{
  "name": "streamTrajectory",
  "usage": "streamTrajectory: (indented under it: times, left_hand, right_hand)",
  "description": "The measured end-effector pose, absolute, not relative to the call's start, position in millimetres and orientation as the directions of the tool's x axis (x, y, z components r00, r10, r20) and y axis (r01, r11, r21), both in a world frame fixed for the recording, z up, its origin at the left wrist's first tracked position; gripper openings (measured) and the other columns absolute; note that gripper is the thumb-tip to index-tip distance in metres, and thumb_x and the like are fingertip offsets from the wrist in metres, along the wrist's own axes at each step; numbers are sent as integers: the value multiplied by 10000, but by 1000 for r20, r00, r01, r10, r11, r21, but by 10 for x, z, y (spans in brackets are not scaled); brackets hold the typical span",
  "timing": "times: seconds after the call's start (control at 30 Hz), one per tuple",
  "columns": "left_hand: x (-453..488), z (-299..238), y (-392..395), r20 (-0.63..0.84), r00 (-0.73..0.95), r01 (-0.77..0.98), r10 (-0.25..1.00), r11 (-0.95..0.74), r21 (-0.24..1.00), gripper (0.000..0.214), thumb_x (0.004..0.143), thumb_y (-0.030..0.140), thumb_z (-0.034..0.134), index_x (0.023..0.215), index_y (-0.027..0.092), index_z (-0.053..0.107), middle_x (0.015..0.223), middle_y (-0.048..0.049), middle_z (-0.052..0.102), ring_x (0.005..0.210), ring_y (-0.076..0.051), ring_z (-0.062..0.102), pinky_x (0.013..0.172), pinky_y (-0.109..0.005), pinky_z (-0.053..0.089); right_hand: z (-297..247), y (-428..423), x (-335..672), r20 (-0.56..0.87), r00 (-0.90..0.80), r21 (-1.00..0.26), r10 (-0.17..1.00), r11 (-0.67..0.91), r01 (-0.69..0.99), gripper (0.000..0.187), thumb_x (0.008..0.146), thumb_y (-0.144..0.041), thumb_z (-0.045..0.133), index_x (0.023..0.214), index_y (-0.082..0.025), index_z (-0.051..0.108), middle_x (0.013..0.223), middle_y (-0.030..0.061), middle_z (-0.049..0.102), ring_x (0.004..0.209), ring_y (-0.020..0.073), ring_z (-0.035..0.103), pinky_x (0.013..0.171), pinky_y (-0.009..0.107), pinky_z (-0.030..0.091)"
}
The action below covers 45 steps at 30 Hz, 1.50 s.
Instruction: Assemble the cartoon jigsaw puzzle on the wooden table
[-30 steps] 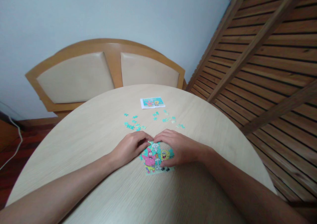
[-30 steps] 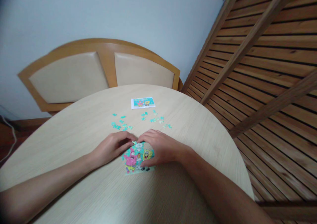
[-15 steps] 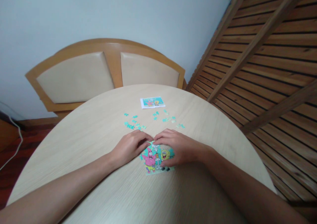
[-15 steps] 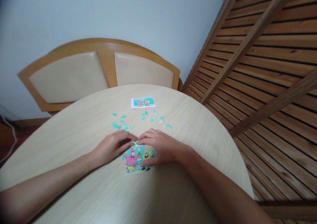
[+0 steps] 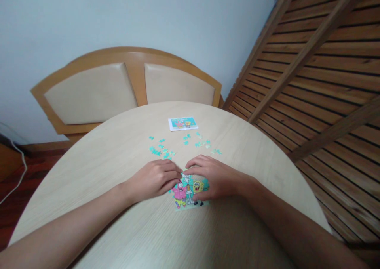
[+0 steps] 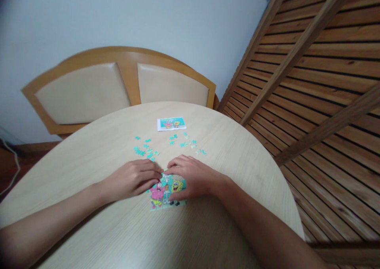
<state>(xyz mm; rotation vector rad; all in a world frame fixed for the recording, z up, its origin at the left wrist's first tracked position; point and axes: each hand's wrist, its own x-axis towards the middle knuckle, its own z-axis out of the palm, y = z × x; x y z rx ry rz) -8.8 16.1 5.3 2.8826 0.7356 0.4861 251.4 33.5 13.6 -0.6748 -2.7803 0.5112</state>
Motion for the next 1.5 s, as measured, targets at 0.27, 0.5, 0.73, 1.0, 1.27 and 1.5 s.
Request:
streamTrajectory:
  times: [0.27, 0.5, 0.73, 1.0, 1.27, 1.5]
  left_hand:
    - [-119, 79, 138, 255, 867, 404, 428, -904, 140, 278, 1027, 302, 461, 1158, 173, 670, 1075, -90, 721, 1016, -242, 663, 924, -433, 542]
    - [-120, 89, 133, 235, 867, 419, 439, -898, 133, 274, 1034, 274, 438, 1178, 179, 651, 1135, -79, 714, 1049, -241, 651, 941, -432, 541]
    - [-120, 79, 133, 251, 861, 420, 442, -897, 140, 264, 1039, 259, 434, 1170, 184, 650, 1125, -82, 719, 1058, -231, 658, 942, -421, 545]
    - [-122, 66, 149, 264, 860, 411, 436, -900, 149, 257, 1045, 240, 426, 1159, 183, 649, 1115, -82, 717, 1062, -219, 659, 951, -415, 545]
    - [-127, 70, 152, 234, 863, 424, 447, -894, 143, 268, 1047, 259, 421, 1185, 170, 633, 1160, -90, 695, 1063, -228, 652, 951, -433, 548]
    - [-151, 65, 173, 247, 864, 416, 440, -898, 145, 271, 1035, 258, 430, 1208, 185, 625, 1198, -96, 683, 1080, -232, 651, 949, -428, 544]
  right_hand:
    - [124, 336, 2521, 137, -865, -371, 483, 835, 407, 657, 757, -561, 771, 1285, -190, 647, 1274, 118, 618, 1176, 277, 549, 1054, 429, 411]
    - [124, 333, 2519, 138, -865, -370, 482, 836, 406, 647, 766, -546, 765, 1287, -181, 643, 1275, 122, 622, 1183, 278, 551, 1051, 423, 414]
    - [117, 335, 2523, 138, -864, -369, 484, 835, 409, 671, 749, -547, 783, 1294, -185, 637, 1283, 119, 620, 1191, 281, 549, 1061, 429, 408]
    - [128, 336, 2517, 138, -864, -377, 485, 832, 407, 646, 754, -531, 777, 1284, -187, 642, 1273, 115, 624, 1185, 276, 550, 1056, 425, 413]
    - [117, 334, 2516, 138, -856, -388, 498, 822, 416, 660, 761, -550, 772, 1297, -191, 631, 1289, 114, 619, 1197, 277, 542, 1057, 432, 407]
    - [73, 360, 2518, 170, -856, -390, 489, 831, 398, 655, 766, -558, 765, 1293, -194, 631, 1298, 116, 621, 1201, 278, 542, 1065, 440, 393]
